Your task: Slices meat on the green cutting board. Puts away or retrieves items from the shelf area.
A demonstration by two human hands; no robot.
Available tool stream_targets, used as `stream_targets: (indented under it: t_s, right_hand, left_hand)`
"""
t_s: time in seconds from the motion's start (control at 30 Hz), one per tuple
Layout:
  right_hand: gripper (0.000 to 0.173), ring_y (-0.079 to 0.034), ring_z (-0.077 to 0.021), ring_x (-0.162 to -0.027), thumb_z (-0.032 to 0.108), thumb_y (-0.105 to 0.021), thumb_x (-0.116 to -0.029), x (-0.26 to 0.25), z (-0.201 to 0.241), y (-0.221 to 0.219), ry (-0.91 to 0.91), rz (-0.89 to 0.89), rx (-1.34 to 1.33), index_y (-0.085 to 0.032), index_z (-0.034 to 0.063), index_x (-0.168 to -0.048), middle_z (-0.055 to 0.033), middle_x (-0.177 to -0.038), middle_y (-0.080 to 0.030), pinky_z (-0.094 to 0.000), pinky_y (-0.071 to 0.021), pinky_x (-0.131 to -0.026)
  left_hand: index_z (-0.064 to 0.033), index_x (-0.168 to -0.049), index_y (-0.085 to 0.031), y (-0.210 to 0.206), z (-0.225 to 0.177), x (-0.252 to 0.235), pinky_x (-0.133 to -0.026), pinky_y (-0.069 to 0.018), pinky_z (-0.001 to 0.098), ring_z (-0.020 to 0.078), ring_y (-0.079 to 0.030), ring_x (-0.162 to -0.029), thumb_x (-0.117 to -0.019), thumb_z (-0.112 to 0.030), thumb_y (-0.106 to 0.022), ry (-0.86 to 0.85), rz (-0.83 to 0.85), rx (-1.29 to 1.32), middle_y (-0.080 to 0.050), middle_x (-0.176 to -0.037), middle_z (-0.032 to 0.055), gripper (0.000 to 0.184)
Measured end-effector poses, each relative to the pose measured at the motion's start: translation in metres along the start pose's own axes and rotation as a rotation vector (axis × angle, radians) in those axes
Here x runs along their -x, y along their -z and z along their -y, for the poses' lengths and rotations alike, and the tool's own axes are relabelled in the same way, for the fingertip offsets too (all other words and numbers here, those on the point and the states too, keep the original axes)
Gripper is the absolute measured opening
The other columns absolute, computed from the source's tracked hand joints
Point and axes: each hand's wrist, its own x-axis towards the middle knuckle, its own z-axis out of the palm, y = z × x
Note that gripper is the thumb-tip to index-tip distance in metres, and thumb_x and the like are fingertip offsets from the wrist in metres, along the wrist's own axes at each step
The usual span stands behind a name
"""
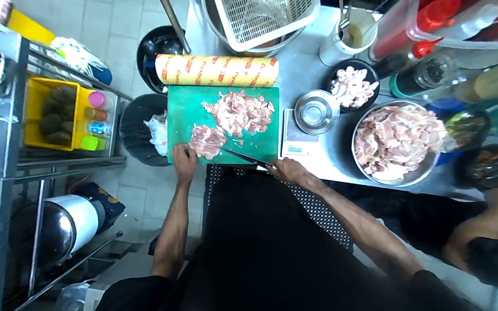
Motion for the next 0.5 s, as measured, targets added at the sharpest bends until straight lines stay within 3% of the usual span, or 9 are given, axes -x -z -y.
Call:
stream_targets:
  t_s: [0.07, 0.13, 0.27, 0.37, 0.5]
  right_hand:
    - [0.041, -0.071, -0.0358, -0.088, 0.048, -0.046, -0.1062, 0.016, -0.021, 0.006, 0.011, -0.012, -0.037, -0.069, 0.0150, -0.112, -0.0142, -0.090, -0.071, -0.0585, -0.0557, -0.076]
    - [0.040, -0.070, -0.0326, -0.079, 0.049, -0.047, -0.1064, 0.029, -0.038, 0.004, 0.021, -0.100, -0.119, -0.068, 0.0147, -0.107, -0.0118, -0.082, -0.069, -0.0556, -0.0550, -0.070]
    - [0.047, -0.065, -0.0289, -0.070, 0.052, -0.045, -0.1068, 0.041, -0.048, -0.010, -0.047, -0.264, -0.410, -0.066, 0.0098, -0.106, -0.0125, -0.078, -0.064, -0.0512, -0.0542, -0.067]
    - [0.051, -0.063, -0.0250, -0.066, 0.055, -0.042, -0.1066, 0.048, -0.051, -0.021, -0.082, -0.336, -0.587, -0.064, 0.0089, -0.105, -0.0115, -0.078, -0.063, -0.0473, -0.0535, -0.065]
    - [0.052, -0.063, -0.0225, -0.069, 0.055, -0.039, -0.1070, 0.066, -0.057, -0.033, -0.111, -0.402, -0.671, -0.065, 0.0106, -0.110, -0.0098, -0.082, -0.064, -0.0453, -0.0532, -0.067]
  left_hand:
    - [-0.0023, -0.127, -0.061, 0.006, -0.003, -0.001, -0.097, -0.0516, 0.0523, 0.0341, -0.064, -0.107, -0.1020, -0.030, -0.056, 0.159, -0.030, 0.072, -0.065, -0.116, 0.0204, 0.037]
    - [-0.0015, -0.125, -0.063, 0.007, -0.016, -0.004, -0.094, -0.0526, 0.0525, 0.0347, -0.064, -0.104, -0.1009, -0.041, -0.060, 0.266, -0.004, 0.094, -0.064, -0.115, 0.0218, 0.046]
    - [0.0009, -0.124, -0.064, -0.007, -0.063, -0.016, -0.104, -0.0427, 0.0620, 0.0479, -0.051, -0.125, -0.0893, -0.052, -0.071, 0.370, 0.063, -0.059, -0.055, -0.132, 0.0300, 0.064]
    - [0.0045, -0.129, -0.062, -0.018, -0.092, -0.021, -0.108, -0.0392, 0.0618, 0.0478, -0.048, -0.132, -0.0935, -0.043, -0.066, 0.398, 0.145, -0.069, -0.051, -0.140, 0.0316, 0.060]
    - [0.0101, -0.142, -0.041, -0.017, -0.104, -0.018, -0.102, -0.0535, 0.0464, 0.0303, -0.064, -0.118, -0.1008, -0.017, -0.060, 0.178, 0.096, 0.410, -0.061, -0.129, 0.0273, 0.053]
